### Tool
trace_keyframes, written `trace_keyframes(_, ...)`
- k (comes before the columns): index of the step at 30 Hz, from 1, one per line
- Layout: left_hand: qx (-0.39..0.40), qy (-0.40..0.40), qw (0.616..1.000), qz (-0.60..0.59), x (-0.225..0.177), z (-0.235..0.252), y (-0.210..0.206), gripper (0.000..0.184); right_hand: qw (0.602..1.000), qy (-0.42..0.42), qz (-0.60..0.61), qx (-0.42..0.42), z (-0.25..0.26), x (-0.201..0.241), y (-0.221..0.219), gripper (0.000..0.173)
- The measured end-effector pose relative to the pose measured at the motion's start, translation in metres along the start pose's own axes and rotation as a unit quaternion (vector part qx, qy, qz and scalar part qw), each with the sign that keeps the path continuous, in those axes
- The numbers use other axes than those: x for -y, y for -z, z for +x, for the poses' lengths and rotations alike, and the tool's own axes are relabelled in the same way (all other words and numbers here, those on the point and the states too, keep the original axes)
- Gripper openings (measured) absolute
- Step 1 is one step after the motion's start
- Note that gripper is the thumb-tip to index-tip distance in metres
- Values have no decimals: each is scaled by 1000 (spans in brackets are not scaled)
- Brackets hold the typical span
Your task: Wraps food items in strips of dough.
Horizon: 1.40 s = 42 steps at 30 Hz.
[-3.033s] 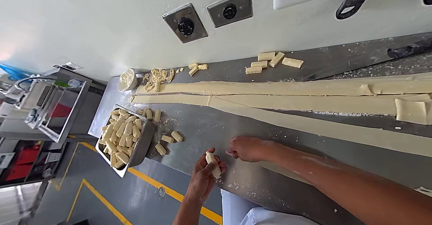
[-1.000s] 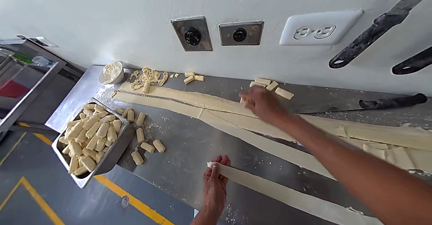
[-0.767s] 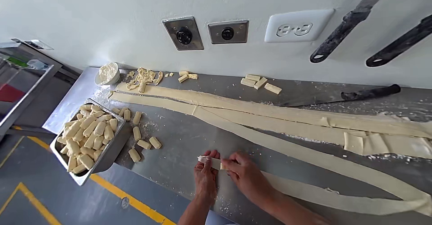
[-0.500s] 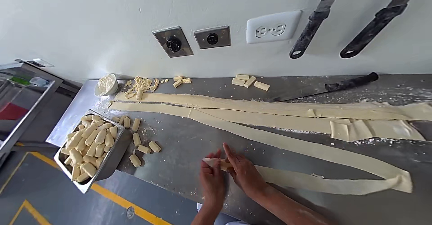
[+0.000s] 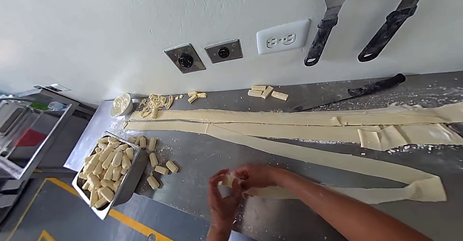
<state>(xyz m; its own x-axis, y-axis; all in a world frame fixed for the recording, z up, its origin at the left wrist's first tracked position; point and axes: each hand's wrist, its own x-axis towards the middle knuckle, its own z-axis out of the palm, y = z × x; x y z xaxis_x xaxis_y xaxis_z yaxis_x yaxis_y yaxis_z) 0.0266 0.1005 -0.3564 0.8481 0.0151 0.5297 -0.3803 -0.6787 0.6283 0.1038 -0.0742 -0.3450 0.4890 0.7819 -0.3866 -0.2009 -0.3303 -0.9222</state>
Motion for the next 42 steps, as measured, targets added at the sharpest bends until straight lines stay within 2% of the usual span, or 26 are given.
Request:
trace_keyframes(1,-11,-8,999,30,12,5,8,37,998,-37,-2,43,8,6,6,26)
trace_keyframes(3,-2,-7,996,92,45,6,17,32,994,-90,-18,62,12,13,22,24)
trace_keyframes(5,43,9,990,136,65,-1,23,23,990,-125,-25,65,3,11,36,21)
trace_keyframes(7,105,23,984,145,61,-11,28,18,984,-157,-30,85,-18,8,41,21)
trace_keyframes(9,140,12,978,154,51,-23,33,26,977,-182,-29,111,-43,8,34,25)
trace_keyframes(13,112,20,987,110,55,-30,33,25,975,-154,38,158,-77,-2,0,24)
trace_keyframes(16,134,49,985,94,55,-33,23,50,978,-128,67,150,-83,-4,-23,22)
trace_keyframes(20,108,0,989,99,51,-34,7,32,987,-95,54,117,-86,-7,-39,23)
trace_keyframes(24,161,-19,985,63,44,-38,8,36,990,-89,45,97,-89,-8,-42,23)
trace_keyframes(27,147,0,987,63,46,-37,11,41,991,-87,32,95,-89,-9,-45,23)
trace_keyframes(32,120,5,992,34,39,-30,-3,26,987,-67,-84,118,-85,-4,-54,29)
trace_keyframes(34,157,-24,987,31,33,-32,-4,28,982,-63,-122,128,-84,-2,-57,30)
trace_keyframes(36,174,-38,984,12,32,-33,-2,31,981,-57,-134,130,-83,-3,-59,30)
trace_keyframes(39,154,-2,988,21,38,-32,-3,38,982,-44,-132,130,-81,-5,-60,31)
trace_keyframes(42,145,-14,989,3,33,-32,-12,28,983,-32,-130,128,-80,-8,-63,31)
